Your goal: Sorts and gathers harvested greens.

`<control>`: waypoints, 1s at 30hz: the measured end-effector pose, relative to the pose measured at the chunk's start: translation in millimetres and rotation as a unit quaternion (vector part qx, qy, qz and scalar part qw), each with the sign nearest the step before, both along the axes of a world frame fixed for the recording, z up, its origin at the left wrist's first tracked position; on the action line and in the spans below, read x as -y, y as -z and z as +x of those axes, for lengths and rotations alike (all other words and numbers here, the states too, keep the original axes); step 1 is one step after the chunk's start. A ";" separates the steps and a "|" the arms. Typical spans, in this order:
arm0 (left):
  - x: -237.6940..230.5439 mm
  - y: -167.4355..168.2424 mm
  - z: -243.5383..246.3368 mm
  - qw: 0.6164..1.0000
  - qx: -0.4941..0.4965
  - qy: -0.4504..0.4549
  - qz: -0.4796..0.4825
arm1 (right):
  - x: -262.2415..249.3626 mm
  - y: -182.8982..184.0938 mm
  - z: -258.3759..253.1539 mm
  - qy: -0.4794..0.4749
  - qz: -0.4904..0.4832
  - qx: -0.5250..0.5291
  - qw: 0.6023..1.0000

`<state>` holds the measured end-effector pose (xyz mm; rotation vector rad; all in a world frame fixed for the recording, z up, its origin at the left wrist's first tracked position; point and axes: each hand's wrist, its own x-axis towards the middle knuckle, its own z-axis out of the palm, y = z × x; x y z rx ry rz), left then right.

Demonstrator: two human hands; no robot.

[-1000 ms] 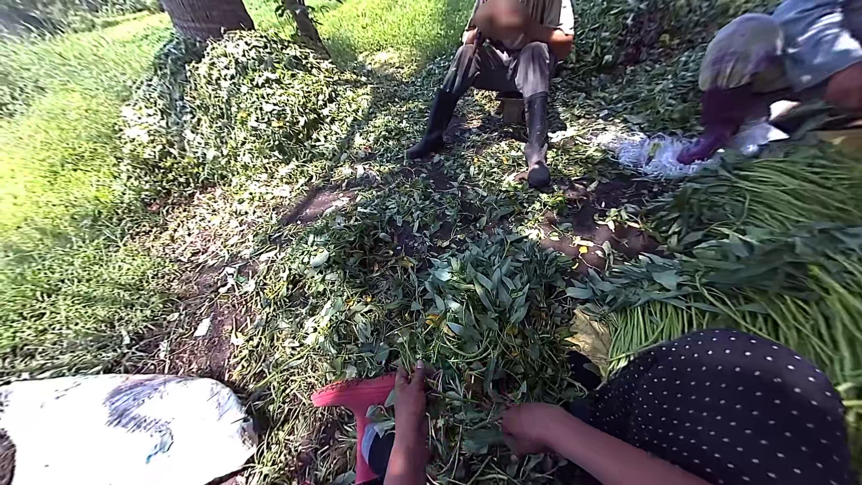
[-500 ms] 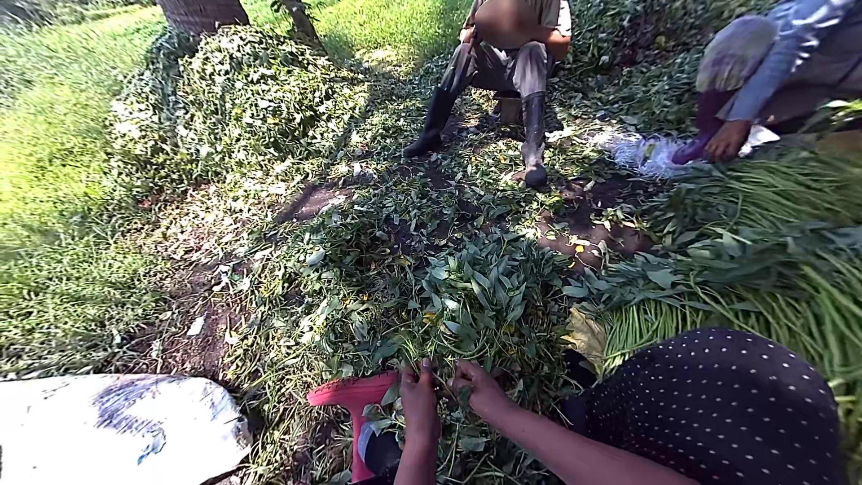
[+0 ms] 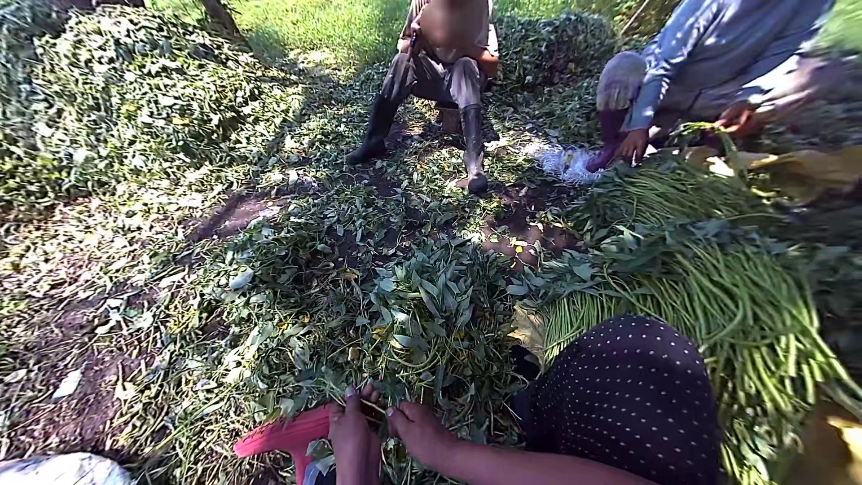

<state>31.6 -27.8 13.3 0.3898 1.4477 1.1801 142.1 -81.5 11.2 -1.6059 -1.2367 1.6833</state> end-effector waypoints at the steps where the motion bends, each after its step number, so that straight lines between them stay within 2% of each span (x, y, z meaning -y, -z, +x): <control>1: -0.8 0.7 -0.5 1.000 0.015 -0.018 -0.005 | 1.7 -3.5 -1.4 -0.006 -0.004 -0.006 1.000; 6: -9.2 2.8 -4.3 0.996 0.063 -0.071 0.000 | 5.9 -6.5 1.0 -0.044 0.018 0.037 0.998; 12: -31.5 13.4 -34.5 0.990 0.053 -0.118 0.056 | 9.4 -10.3 15.0 -0.161 0.090 0.145 0.972; 13: -36.4 12.2 -44.0 0.988 0.041 -0.130 0.066 | 10.0 -4.4 22.0 -0.192 0.089 0.171 0.962; 15: -42.2 4.9 -49.9 0.988 0.016 -0.137 0.070 | -2.6 13.8 44.4 -0.235 0.023 0.225 0.945; 17: -41.4 0.0 -43.4 0.992 -0.001 -0.121 0.045 | -25.2 37.1 74.5 -0.169 -0.045 0.275 0.946; 20: -37.5 1.2 -33.8 0.997 0.019 -0.081 0.006 | -52.0 71.4 111.8 0.039 -0.063 0.354 0.932; 21: -36.4 3.2 -31.3 0.997 0.038 -0.071 -0.010 | -56.7 84.4 119.6 0.067 -0.071 0.368 0.925; 24: -36.2 11.8 -25.5 0.994 0.091 -0.020 -0.057 | -57.6 114.8 130.3 0.034 -0.097 0.369 0.924; 26: -36.8 17.8 -21.7 0.991 0.102 0.009 -0.081 | -55.2 121.8 131.7 0.022 -0.099 0.366 0.925; 30: -32.4 12.6 -8.1 0.983 0.077 0.125 -0.113 | -57.4 79.4 127.4 0.025 -0.030 0.289 0.956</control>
